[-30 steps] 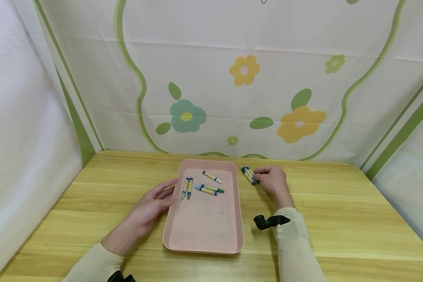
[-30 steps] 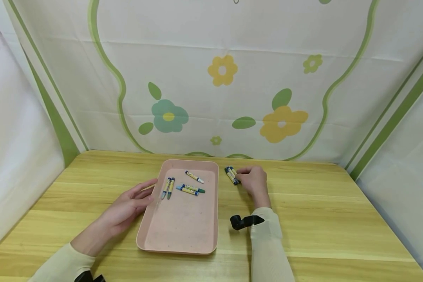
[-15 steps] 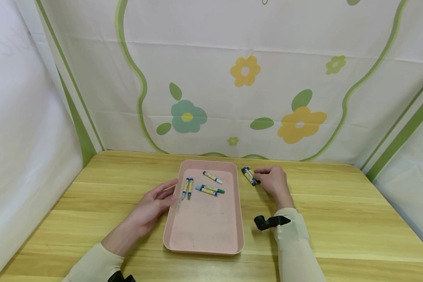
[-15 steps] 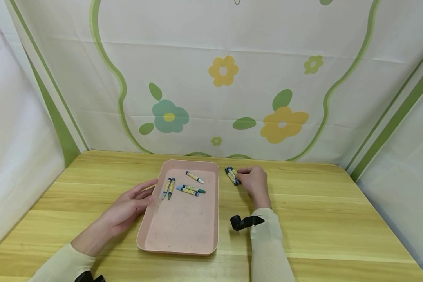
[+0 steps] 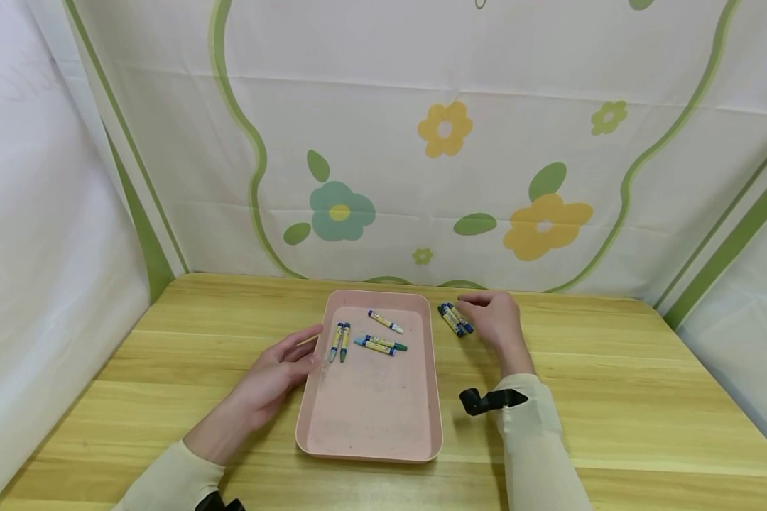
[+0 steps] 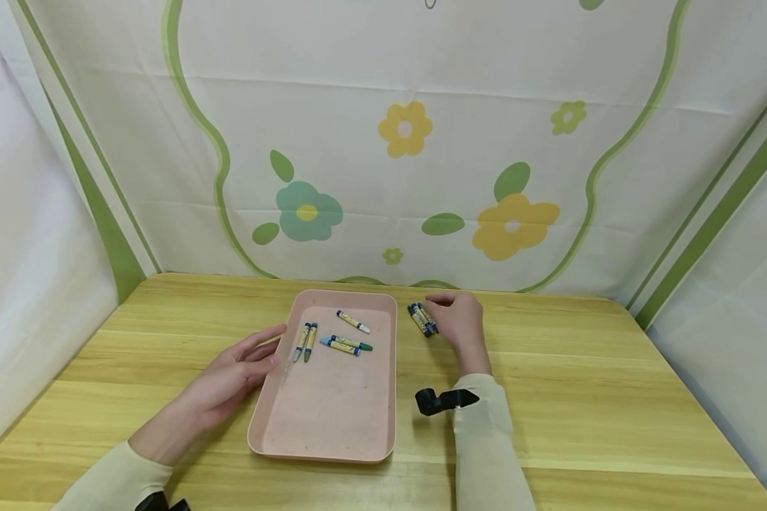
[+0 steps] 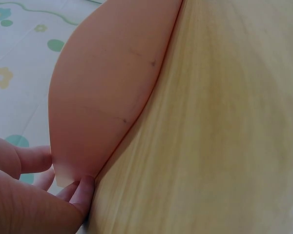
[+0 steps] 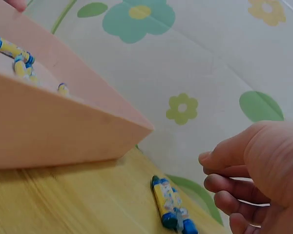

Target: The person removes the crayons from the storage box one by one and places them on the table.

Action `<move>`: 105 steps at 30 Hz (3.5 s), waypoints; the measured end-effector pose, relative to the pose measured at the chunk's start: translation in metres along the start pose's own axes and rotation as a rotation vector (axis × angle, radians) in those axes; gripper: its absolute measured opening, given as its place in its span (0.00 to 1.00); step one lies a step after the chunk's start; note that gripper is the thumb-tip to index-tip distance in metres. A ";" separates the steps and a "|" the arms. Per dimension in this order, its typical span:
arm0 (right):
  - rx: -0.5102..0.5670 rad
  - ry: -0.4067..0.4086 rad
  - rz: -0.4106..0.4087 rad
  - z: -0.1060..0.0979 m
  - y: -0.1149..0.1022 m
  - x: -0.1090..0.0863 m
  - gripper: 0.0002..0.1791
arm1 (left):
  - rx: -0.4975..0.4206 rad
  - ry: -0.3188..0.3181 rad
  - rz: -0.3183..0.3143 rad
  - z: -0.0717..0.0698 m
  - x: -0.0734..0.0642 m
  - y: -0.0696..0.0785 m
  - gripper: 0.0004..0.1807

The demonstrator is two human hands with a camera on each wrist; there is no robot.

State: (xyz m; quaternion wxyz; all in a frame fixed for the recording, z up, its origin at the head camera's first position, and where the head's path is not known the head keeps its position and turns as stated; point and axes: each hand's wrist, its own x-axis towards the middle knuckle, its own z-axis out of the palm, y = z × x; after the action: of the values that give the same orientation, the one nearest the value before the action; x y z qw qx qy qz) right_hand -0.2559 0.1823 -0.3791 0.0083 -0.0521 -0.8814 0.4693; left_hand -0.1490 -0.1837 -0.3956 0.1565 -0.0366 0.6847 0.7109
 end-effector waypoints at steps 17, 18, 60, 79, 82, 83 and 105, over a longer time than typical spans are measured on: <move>0.056 0.030 -0.071 -0.003 -0.025 -0.006 0.18 | 0.002 -0.007 0.004 0.001 -0.001 0.000 0.33; 0.060 0.032 -0.077 -0.003 -0.027 -0.006 0.18 | 0.001 -0.004 0.002 0.001 -0.001 0.000 0.33; 0.083 -0.022 -0.183 0.024 -0.061 -0.022 0.17 | -0.001 -0.018 0.016 0.001 -0.004 0.001 0.32; 0.125 -0.035 -0.233 0.063 -0.081 -0.030 0.16 | 0.004 -0.022 0.018 0.001 -0.005 0.002 0.32; 0.143 -0.033 -0.249 0.070 -0.084 -0.032 0.16 | 0.002 -0.019 0.017 0.001 -0.005 0.001 0.32; 0.145 -0.029 -0.254 0.072 -0.085 -0.032 0.15 | 0.002 -0.019 0.016 0.001 -0.005 0.001 0.32; 0.169 -0.039 -0.255 0.091 -0.089 -0.036 0.12 | -0.014 -0.017 0.011 -0.003 -0.007 0.003 0.33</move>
State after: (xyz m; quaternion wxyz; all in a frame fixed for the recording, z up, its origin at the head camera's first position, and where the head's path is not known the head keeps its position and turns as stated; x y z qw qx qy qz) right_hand -0.2330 0.0535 -0.3550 0.0549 0.0704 -0.8382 0.5380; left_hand -0.1441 -0.1881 -0.3916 0.1579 -0.0281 0.6785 0.7169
